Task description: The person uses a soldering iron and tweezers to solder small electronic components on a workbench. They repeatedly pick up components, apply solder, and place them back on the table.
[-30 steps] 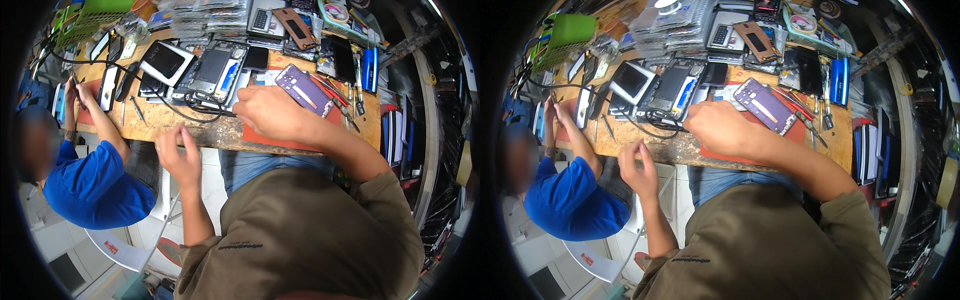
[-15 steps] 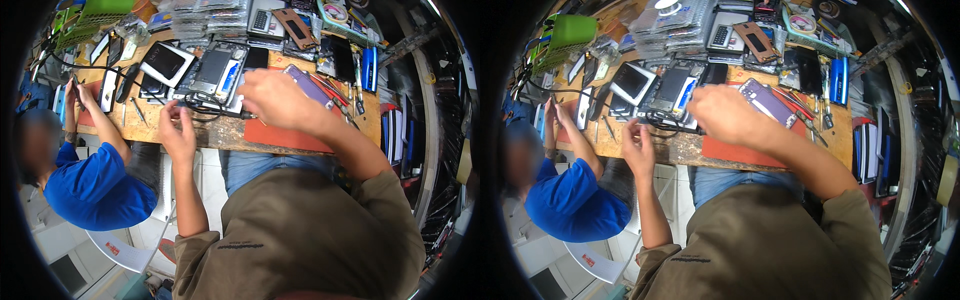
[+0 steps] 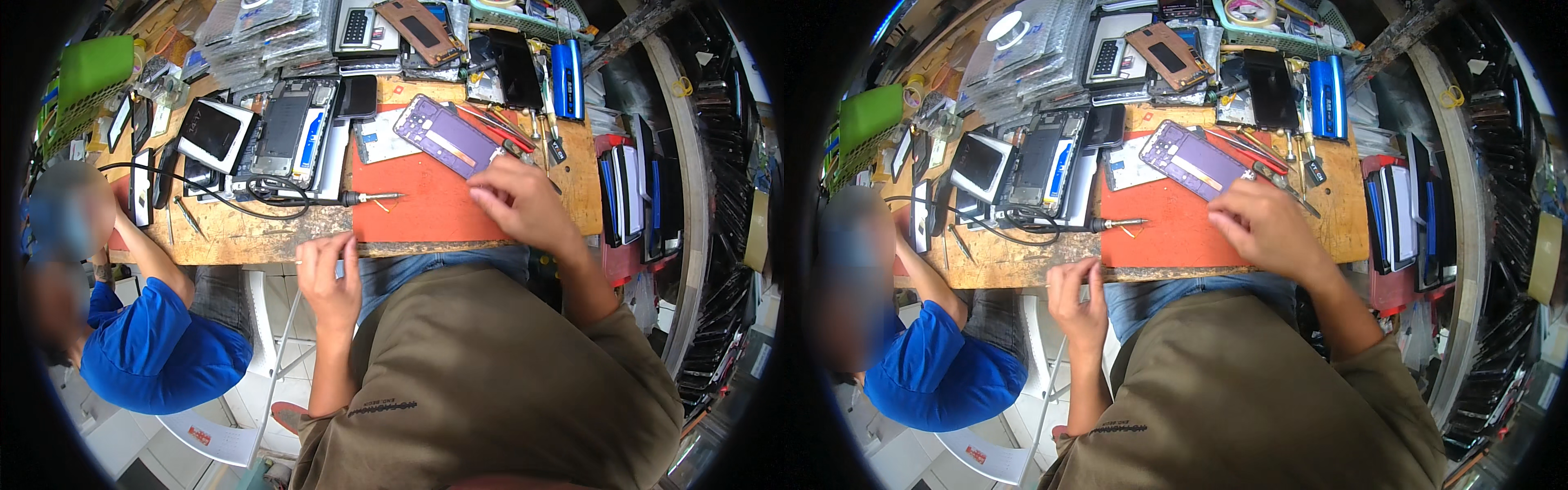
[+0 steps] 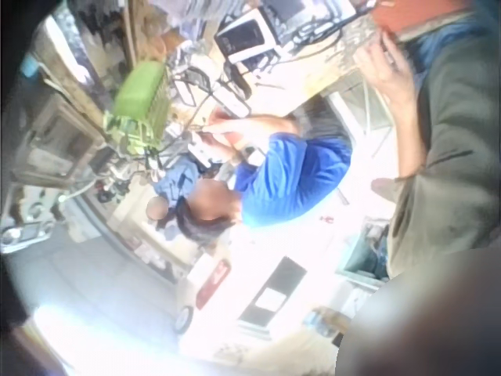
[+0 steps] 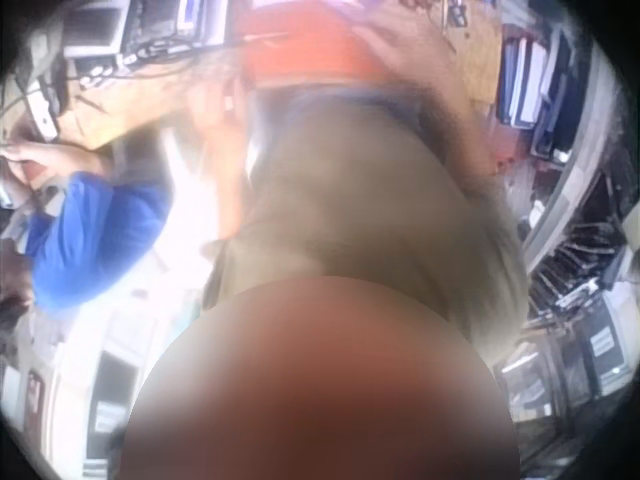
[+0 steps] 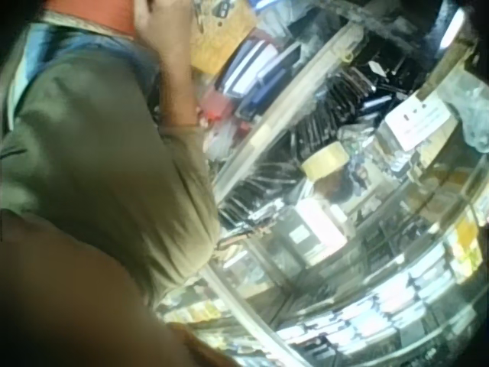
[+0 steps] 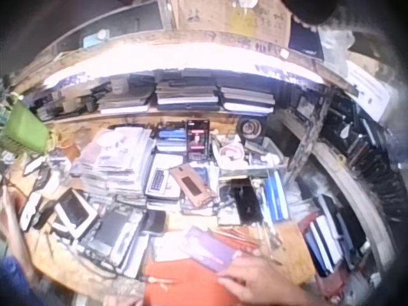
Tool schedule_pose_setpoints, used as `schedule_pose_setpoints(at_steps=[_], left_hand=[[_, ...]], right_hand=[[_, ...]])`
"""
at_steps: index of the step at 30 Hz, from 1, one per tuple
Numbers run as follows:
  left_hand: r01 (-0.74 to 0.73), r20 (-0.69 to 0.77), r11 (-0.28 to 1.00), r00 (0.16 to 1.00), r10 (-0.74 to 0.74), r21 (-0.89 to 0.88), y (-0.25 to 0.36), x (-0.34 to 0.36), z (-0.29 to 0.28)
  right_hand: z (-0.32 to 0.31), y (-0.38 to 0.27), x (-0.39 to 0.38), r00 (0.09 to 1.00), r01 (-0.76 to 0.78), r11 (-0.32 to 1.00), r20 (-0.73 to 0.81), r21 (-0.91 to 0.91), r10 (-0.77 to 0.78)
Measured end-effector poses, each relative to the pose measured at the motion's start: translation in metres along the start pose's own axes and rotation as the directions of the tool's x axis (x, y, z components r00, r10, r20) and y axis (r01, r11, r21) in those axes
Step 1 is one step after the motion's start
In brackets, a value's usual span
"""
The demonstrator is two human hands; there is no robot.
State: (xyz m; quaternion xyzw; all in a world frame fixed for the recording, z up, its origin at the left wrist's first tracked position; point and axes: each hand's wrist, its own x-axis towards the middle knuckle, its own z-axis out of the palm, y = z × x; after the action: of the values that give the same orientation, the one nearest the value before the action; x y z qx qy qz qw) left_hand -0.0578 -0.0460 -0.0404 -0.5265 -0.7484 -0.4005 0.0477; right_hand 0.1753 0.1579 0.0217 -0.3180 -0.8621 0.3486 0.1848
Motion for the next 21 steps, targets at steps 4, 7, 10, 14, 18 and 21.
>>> schedule_pose_setpoints(at_steps=[4, 7, 10, 14, 18, 21], left_hand=[[-0.026, 0.121, 0.999, 0.992, 0.023, 0.025, 0.016, 0.006, 0.017], [-0.032, 0.139, 0.999, 0.990, 0.026, 0.041, 0.023, 0.009, 0.024], [-0.006, 0.133, 0.999, 0.991, 0.000, 0.042, 0.030, 0.013, 0.013], [-0.140, -0.135, 0.987, 0.979, 0.151, 0.083, 0.025, 0.067, -0.034], [-0.175, -0.470, 0.948, 0.835, 0.287, 0.268, 0.022, 0.151, -0.117], [-0.296, -0.502, 0.911, 0.763, 0.406, 0.286, 0.036, 0.232, -0.165]], right_hand=[[0.026, 0.004, -0.018, 0.999, -0.029, 0.994, 0.031, 0.103, 0.026], [0.028, 0.012, -0.026, 0.998, 0.052, 0.998, -0.025, 0.041, -0.051], [0.025, 0.018, -0.037, 0.995, 0.045, 0.999, -0.092, 0.014, -0.043], [0.024, 0.023, -0.041, 0.988, 0.056, 0.998, -0.145, 0.026, -0.051], [0.037, 0.027, -0.044, 0.964, 0.207, 0.978, -0.179, 0.040, -0.197], [0.047, 0.030, -0.044, 0.921, 0.335, 0.941, -0.191, -0.052, -0.339]])
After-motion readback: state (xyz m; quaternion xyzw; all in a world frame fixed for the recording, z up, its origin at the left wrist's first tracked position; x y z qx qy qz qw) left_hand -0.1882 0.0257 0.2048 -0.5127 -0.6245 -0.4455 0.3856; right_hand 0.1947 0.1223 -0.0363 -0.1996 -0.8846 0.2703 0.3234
